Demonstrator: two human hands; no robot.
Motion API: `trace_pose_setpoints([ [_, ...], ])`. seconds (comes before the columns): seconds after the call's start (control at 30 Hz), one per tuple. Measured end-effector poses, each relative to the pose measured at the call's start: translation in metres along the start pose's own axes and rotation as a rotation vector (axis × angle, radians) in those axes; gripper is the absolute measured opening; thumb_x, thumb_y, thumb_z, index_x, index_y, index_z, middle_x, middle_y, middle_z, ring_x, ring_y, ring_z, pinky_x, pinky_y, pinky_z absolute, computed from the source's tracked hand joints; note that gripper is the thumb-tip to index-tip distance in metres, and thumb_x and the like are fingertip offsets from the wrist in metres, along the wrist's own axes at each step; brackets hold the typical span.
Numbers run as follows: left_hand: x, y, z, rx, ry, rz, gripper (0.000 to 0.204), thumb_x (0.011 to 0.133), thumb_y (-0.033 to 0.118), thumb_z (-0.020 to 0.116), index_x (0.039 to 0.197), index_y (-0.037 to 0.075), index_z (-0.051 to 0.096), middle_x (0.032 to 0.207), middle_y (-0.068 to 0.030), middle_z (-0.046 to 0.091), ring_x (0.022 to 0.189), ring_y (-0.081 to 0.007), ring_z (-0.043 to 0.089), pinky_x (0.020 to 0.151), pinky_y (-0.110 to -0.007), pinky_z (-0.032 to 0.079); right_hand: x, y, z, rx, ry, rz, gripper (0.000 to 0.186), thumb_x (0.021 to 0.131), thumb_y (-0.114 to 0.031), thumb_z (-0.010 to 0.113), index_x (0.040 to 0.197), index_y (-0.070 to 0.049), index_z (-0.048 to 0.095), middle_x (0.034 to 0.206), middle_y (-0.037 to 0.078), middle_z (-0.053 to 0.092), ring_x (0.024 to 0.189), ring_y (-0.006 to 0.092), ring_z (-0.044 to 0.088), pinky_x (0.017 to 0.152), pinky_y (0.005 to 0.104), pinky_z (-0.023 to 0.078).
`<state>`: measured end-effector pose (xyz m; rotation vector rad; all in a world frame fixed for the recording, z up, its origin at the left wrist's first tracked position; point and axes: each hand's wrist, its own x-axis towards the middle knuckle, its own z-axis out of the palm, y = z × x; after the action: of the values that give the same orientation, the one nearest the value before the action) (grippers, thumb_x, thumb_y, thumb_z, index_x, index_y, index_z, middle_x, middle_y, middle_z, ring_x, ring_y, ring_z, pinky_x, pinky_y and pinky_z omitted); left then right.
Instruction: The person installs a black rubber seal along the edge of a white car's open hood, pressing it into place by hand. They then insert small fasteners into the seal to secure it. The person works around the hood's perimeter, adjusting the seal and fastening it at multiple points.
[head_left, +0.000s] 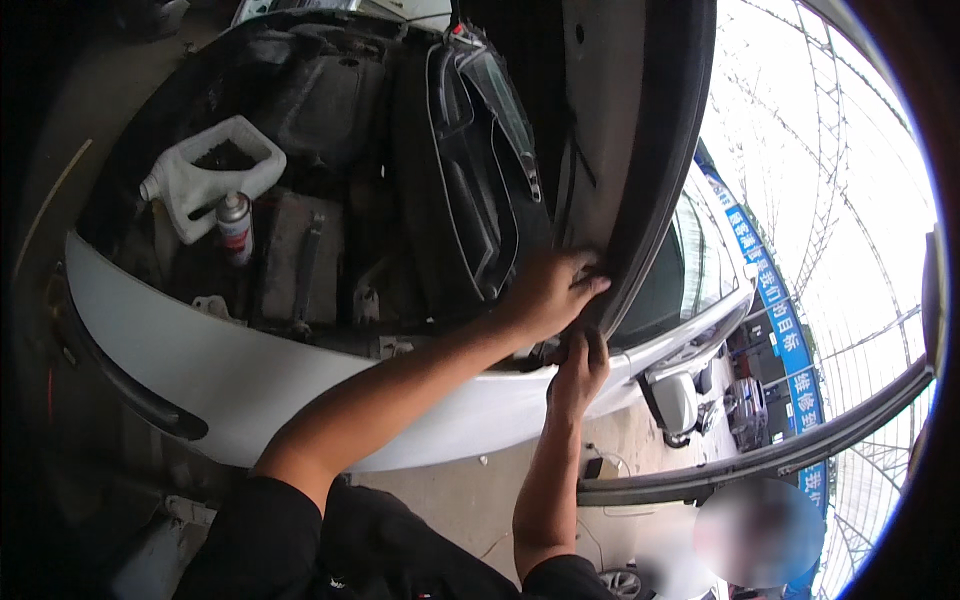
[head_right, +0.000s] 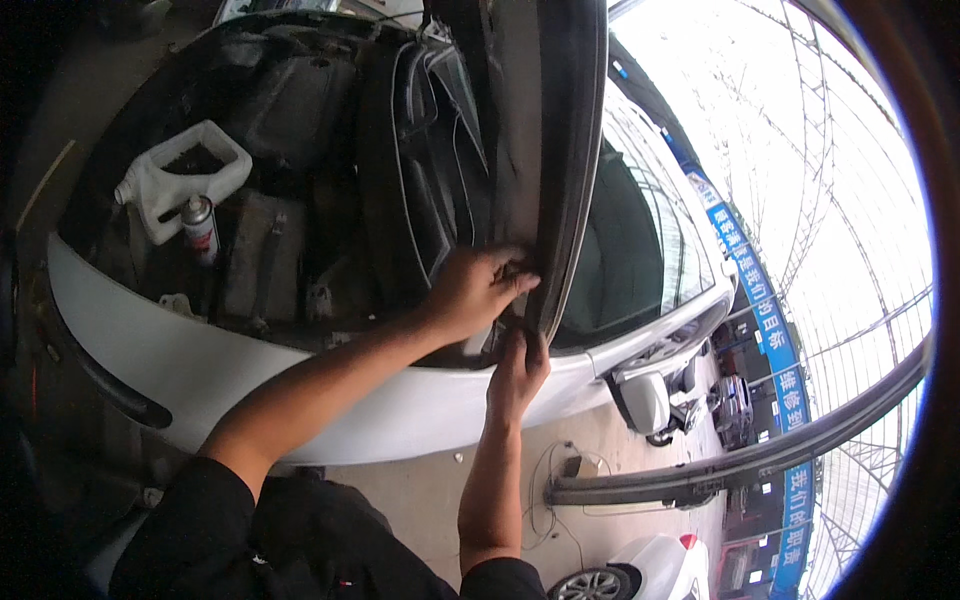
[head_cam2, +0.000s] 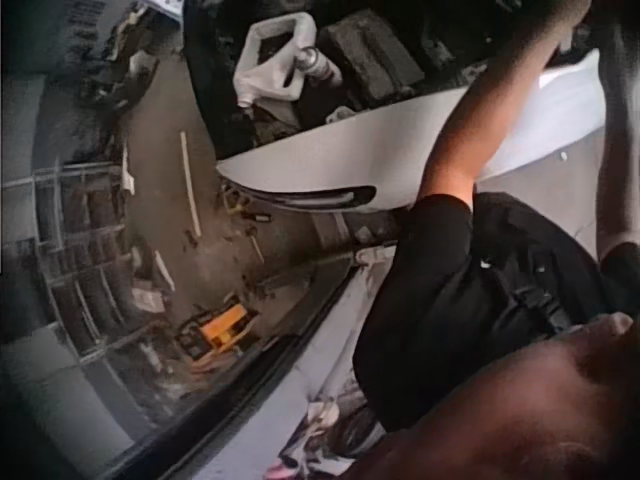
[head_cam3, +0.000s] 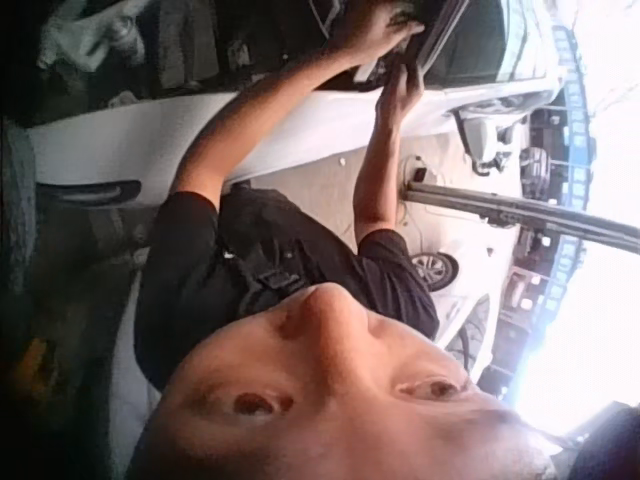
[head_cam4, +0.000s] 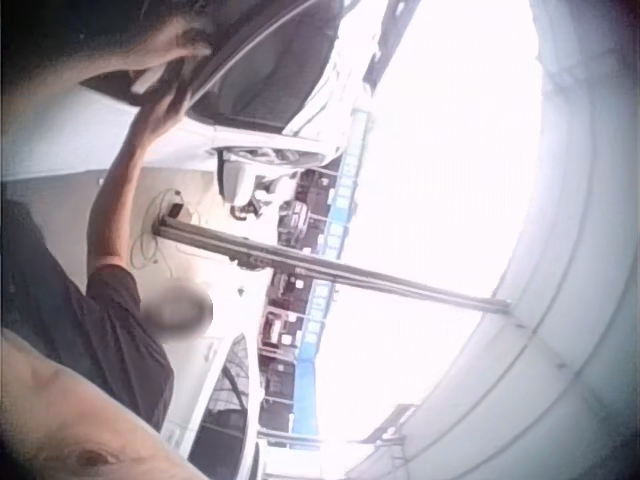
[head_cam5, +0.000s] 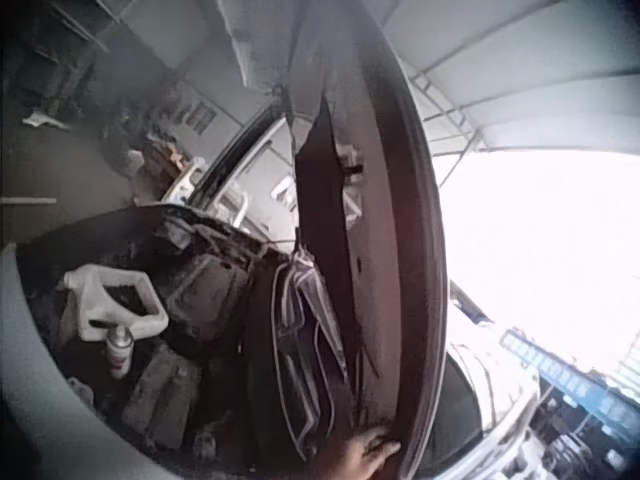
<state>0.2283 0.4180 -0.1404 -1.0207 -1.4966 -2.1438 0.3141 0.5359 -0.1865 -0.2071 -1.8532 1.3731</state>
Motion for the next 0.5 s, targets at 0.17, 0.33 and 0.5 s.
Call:
trace_pose_setpoints([
  [0.17,-0.002,0.000,0.003,-0.001,-0.011,-0.018,0.019,0.089,0.016,0.064,0.098,0.000,0.065,0.079,-0.0116,0.070,0.070,-0.0176,0.069,0.061,-0.027,0.052,-0.006,0.011,-0.011,-0.145,-0.023,-0.073,0.019,0.095,-0.012,0.048,0.096,0.001,0.061,0.066,-0.001,0.052,0.050,0.0035,0.042,0.041,0.0205,0.031],
  [0.33,-0.007,-0.005,0.002,-0.087,-0.021,-0.093,0.021,0.090,0.019,0.064,0.099,0.000,0.065,0.075,-0.0106,0.069,0.066,-0.0144,0.067,0.058,-0.025,0.049,-0.004,-0.017,0.012,-0.212,-0.062,-0.185,0.021,0.097,-0.015,0.048,0.102,0.001,0.061,0.063,-0.002,0.051,0.049,0.0033,0.041,0.042,0.0214,0.031],
  [0.5,-0.005,0.001,-0.003,-0.133,0.034,-0.083,0.020,0.089,0.017,0.064,0.099,0.000,0.065,0.077,-0.0095,0.069,0.067,-0.0119,0.066,0.059,-0.024,0.049,-0.005,-0.029,0.019,-0.116,-0.039,-0.118,0.019,0.098,-0.015,0.046,0.096,0.000,0.057,0.063,-0.001,0.047,0.048,0.0047,0.040,0.041,0.0220,0.032],
])
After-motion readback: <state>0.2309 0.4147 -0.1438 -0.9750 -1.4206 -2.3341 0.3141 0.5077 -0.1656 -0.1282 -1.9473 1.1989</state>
